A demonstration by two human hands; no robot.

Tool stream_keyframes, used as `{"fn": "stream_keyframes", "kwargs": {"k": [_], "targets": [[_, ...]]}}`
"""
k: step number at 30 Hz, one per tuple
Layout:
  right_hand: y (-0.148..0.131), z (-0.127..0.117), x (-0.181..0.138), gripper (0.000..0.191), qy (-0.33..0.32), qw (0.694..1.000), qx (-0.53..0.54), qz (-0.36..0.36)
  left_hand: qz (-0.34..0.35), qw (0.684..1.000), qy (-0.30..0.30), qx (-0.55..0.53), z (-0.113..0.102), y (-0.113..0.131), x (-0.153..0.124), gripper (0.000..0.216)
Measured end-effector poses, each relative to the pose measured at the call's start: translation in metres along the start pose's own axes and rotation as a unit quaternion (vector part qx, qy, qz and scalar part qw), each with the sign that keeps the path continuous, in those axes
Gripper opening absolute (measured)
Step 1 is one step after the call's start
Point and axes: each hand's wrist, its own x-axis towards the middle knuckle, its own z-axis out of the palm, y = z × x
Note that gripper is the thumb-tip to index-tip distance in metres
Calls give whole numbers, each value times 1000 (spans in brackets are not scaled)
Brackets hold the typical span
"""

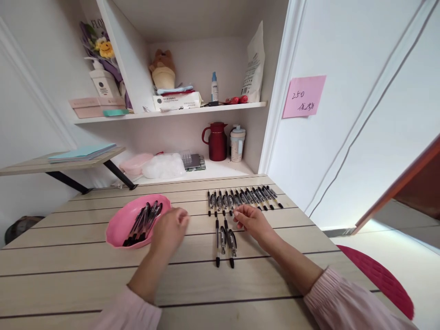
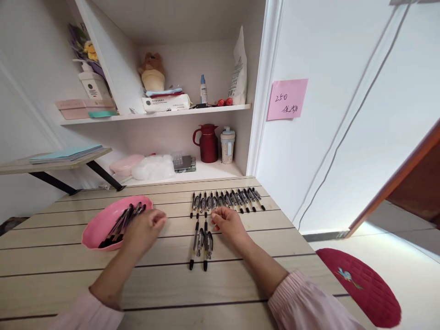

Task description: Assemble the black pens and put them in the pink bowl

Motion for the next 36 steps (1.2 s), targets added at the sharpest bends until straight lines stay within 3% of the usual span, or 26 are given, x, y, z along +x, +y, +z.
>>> {"fn": "stream_keyframes", "kwargs": {"k": [5,9,12,17,28,36], "targets": [[5,-4,1,11,-35,981,-184,-49,103,986,-102,-78,38,52,-31,13],[-3,-5,-6,12,-41,924,-374,-68,88,987,-133,-33,46,68,-44,18],[-9,-3,-11,11,-35,891,-448,-63,80,985,-150,15,46,74,-49,24],[-14,-1,-13,14,-38,870,-488,-59,90,981,-159,72,44,83,-54,28],[-15,-3,-15,15,-41,856,-512,-55,65,974,-187,106,43,88,-50,28],[-27,0,-24,12,-52,836,-544,-37,11,992,-120,38,30,70,-37,24]]}}
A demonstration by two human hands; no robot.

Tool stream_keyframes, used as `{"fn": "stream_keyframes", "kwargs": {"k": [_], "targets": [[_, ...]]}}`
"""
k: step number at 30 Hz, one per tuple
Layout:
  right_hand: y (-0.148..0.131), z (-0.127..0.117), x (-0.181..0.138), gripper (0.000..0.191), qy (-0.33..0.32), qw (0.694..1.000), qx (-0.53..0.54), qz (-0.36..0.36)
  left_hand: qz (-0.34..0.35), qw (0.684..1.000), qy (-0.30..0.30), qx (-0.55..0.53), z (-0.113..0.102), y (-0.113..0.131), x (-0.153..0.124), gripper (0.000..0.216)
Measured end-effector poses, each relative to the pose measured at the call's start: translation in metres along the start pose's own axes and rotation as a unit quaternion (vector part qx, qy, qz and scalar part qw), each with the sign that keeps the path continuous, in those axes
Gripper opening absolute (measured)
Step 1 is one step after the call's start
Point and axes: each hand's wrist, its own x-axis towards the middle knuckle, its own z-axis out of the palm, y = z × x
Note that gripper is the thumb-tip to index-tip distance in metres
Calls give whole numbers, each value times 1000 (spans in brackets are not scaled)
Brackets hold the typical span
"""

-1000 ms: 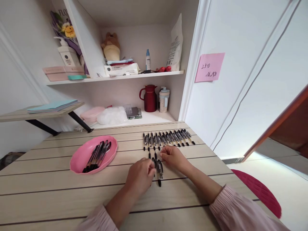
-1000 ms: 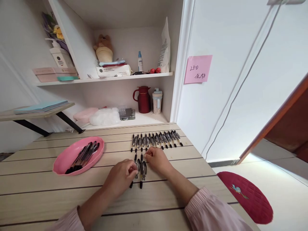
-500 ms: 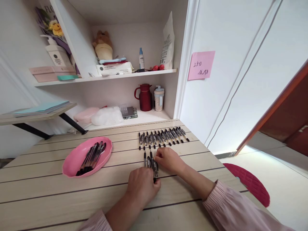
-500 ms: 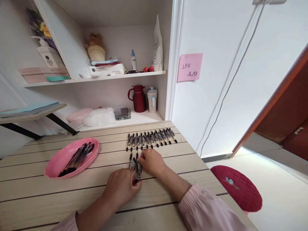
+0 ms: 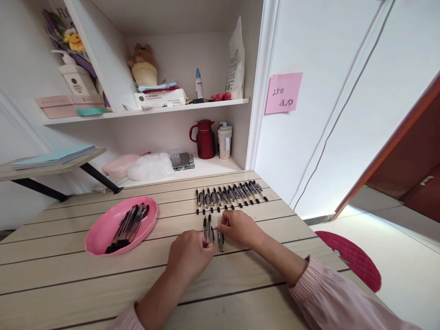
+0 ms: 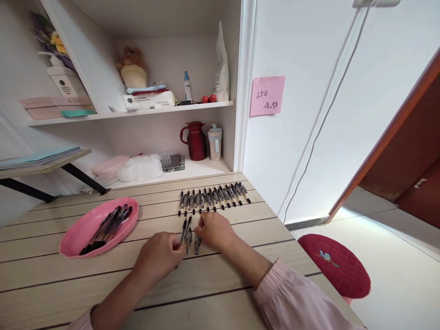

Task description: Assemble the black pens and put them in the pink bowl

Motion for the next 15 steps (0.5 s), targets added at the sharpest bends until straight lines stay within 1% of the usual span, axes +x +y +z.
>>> {"fn": "stream_keyframes", "kwargs": {"k": [2,3,4,5,6,8,10,11,12,13,14,15], "targets": [[-6,0,-8,18,-4,1000,-17,-10,-22,997,20,-71,-8,-12,5,27],[-9,2,-12,24,-5,1000,-27,-15,-40,991,17,-127,-12,-18,7,28],[-12,4,-15,30,-8,999,-39,-20,-60,978,6,-199,-17,-23,9,29],[-15,6,-19,34,-12,998,-50,-26,-79,956,-8,-282,-21,-28,11,29],[-17,9,-22,37,-17,997,-61,-33,-93,924,-21,-371,-24,-32,12,28],[-19,15,-25,36,-24,995,-79,-48,-105,836,-28,-538,-29,-37,14,24],[-20,18,-26,34,-30,994,-86,-59,-110,748,-11,-654,-30,-39,15,17],[-19,19,-27,33,-32,994,-87,-60,-114,714,1,-691,-29,-40,16,15],[-19,19,-27,33,-36,994,-87,-60,-118,687,12,-717,-28,-41,17,15],[-19,18,-27,33,-38,994,-86,-61,-121,670,20,-733,-27,-42,18,17],[-18,16,-27,32,-40,994,-85,-61,-122,660,23,-741,-27,-42,18,19],[-16,13,-27,31,-39,994,-83,-61,-122,657,21,-743,-26,-43,19,22]]}}
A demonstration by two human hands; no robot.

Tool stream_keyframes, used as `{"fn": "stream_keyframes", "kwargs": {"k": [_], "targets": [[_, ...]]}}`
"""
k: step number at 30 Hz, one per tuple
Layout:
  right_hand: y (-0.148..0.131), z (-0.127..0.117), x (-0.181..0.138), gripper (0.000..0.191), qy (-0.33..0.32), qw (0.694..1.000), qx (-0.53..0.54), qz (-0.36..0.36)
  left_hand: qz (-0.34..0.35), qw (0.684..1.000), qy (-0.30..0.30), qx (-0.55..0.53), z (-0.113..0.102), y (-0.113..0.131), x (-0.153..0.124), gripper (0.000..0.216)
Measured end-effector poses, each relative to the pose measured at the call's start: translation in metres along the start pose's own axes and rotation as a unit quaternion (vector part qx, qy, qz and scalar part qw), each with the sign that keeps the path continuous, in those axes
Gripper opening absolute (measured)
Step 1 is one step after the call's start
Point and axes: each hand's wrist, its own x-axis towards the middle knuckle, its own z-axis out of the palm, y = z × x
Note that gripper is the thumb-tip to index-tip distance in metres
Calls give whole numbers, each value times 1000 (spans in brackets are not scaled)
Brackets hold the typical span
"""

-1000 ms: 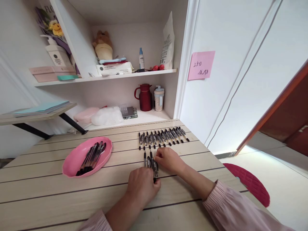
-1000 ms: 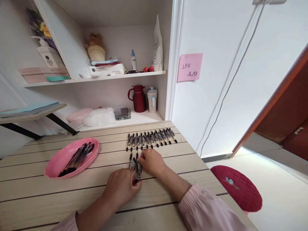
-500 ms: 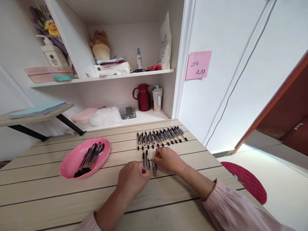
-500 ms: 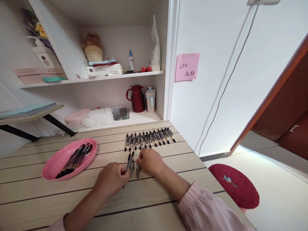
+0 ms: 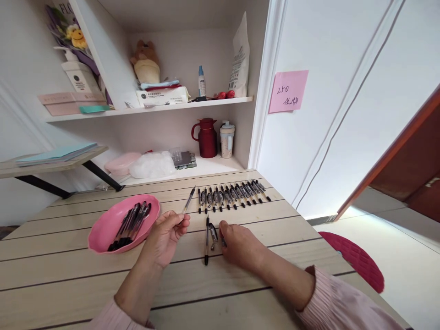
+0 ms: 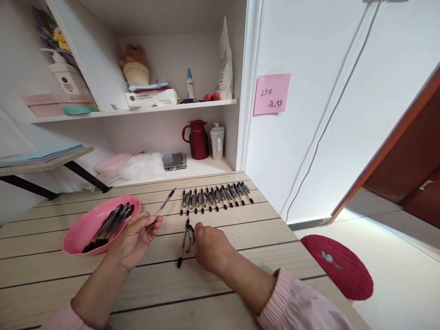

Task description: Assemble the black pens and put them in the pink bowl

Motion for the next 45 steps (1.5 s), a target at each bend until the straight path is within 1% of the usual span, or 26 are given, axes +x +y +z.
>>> {"fn": "stream_keyframes", "kwargs": {"k": [2,4,5,7,8,10,13,15,16,17,18,20,26,33,37,42,45], "targets": [[6,-8,2,28,3,1000,28,4,-5,1000,-7,12,-1,-1,-1,25],[17,-17,6,23,2,994,110,19,-21,999,-27,37,-1,-1,-3,21],[23,-21,10,20,0,985,171,30,-34,997,-44,50,0,-1,-5,20],[36,-25,19,11,0,952,304,48,-64,991,-87,74,2,-3,-9,32],[42,-25,24,7,8,929,365,59,-79,987,-109,87,4,-4,-11,38],[52,-22,33,6,41,871,483,78,-101,977,-144,116,8,-7,-15,41],[60,-15,42,15,92,764,633,80,-126,961,-179,168,14,-13,-21,39],[62,-14,45,21,109,701,701,71,-131,953,-189,195,17,-18,-24,38],[63,-14,45,23,115,677,724,69,-132,950,-192,205,18,-20,-25,37],[64,-14,45,25,119,659,739,68,-131,948,-195,213,18,-22,-26,36],[64,-15,45,26,121,648,749,67,-131,946,-198,219,19,-24,-26,35],[64,-16,45,28,119,641,756,64,-133,943,-205,226,19,-26,-26,32],[63,-18,42,29,104,657,746,47,-132,943,-200,233,19,-27,-25,31],[60,-18,40,28,81,699,710,26,-129,946,-191,230,18,-26,-24,31],[61,-16,41,28,88,696,712,31,-126,947,-190,228,18,-26,-24,33],[60,-16,40,26,69,699,711,22,-125,946,-190,232,18,-27,-23,31],[59,-16,39,27,67,692,719,24,-126,946,-185,234,19,-26,-24,33]]}}
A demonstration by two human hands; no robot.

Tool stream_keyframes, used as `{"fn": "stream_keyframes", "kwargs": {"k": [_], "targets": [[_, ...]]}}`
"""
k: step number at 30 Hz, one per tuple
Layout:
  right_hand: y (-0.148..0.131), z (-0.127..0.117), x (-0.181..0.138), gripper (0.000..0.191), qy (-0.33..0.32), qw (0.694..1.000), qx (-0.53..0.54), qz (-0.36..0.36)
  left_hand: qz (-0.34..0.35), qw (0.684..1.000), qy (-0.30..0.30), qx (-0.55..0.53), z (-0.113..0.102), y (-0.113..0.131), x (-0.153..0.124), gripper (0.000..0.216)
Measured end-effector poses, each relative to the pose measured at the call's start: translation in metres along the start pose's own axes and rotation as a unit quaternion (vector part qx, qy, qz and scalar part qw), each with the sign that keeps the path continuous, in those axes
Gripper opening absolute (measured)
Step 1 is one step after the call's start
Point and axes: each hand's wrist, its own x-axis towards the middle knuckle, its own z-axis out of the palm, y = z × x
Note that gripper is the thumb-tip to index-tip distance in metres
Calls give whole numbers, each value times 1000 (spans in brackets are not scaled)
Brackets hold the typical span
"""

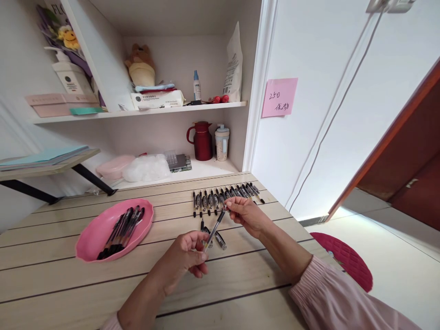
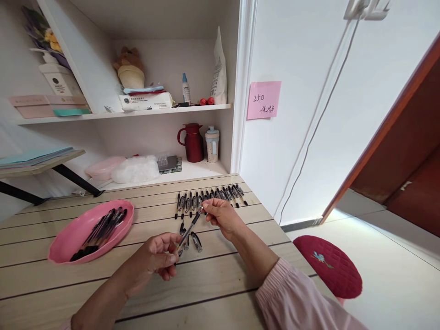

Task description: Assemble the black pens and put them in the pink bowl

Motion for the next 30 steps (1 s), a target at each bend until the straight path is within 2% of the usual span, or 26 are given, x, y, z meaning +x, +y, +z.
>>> {"fn": "stream_keyframes", "kwargs": {"k": [12,19,25,28,30], "targets": [[0,-1,0,25,-4,1000,20,-1,-1,1000,0,2,-1,-1,0,35],[2,2,-1,24,-13,999,22,32,1,1000,-2,-5,1,-1,1,34],[4,17,-9,27,-47,997,35,52,25,999,9,-38,5,-5,7,29],[9,26,-12,30,-30,997,50,45,38,998,21,-45,9,-9,9,34],[12,31,-13,31,-6,998,44,36,63,996,54,-34,13,-11,10,34]]}}
